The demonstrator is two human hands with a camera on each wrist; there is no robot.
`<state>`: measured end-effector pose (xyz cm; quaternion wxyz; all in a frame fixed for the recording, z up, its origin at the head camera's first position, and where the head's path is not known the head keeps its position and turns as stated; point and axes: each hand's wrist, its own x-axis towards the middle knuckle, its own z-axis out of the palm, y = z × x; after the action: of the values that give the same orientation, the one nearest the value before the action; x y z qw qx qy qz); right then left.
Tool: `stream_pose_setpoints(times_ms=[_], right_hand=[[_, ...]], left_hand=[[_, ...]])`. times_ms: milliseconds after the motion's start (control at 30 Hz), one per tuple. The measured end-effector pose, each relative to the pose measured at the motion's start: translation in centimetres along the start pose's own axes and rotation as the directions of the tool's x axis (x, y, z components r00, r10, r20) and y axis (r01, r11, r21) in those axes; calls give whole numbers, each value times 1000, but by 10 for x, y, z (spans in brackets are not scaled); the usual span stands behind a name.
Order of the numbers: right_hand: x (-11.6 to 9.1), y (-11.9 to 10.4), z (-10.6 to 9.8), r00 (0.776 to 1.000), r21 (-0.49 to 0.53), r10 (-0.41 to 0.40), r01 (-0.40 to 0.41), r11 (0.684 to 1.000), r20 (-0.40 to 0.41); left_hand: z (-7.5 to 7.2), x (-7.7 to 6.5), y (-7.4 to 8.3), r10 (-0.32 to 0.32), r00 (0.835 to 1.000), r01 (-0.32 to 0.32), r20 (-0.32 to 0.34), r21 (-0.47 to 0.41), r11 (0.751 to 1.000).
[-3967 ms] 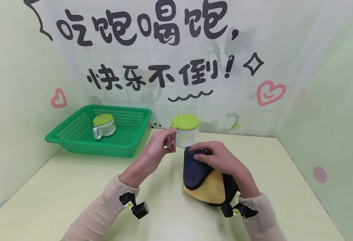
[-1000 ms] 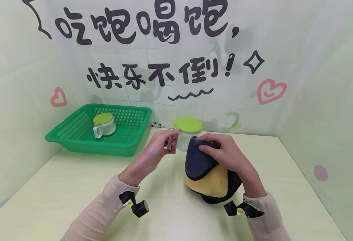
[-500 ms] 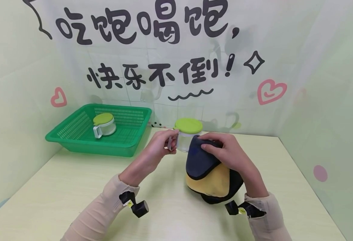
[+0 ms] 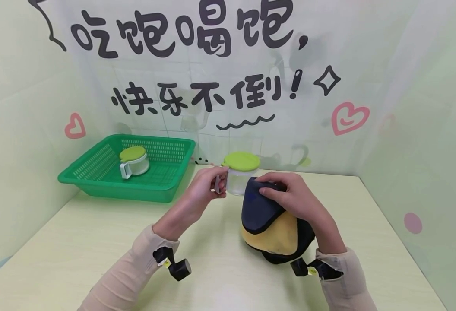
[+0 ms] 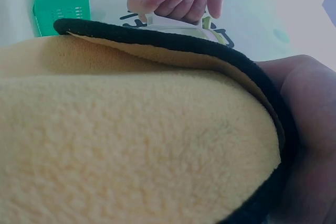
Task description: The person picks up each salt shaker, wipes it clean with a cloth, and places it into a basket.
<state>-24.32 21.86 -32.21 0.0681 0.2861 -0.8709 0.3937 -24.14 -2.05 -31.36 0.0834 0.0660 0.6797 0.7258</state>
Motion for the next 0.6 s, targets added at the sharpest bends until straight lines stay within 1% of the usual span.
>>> stream_pose_setpoints(times_ms=[233, 433, 600], right_hand=[[1, -1, 4, 999, -14, 2, -1, 1000, 35], [1, 0, 9, 996, -3, 17, -16, 1000, 88], [2, 2, 12, 992, -13, 10, -9, 1000, 127]], left_hand=[[-1, 0, -1, 9, 1000, -9, -4, -15, 1000], [-2, 0, 0, 23, 1000, -23, -12, -23, 999], [-4, -2, 0, 37, 999, -37, -12, -29, 999]])
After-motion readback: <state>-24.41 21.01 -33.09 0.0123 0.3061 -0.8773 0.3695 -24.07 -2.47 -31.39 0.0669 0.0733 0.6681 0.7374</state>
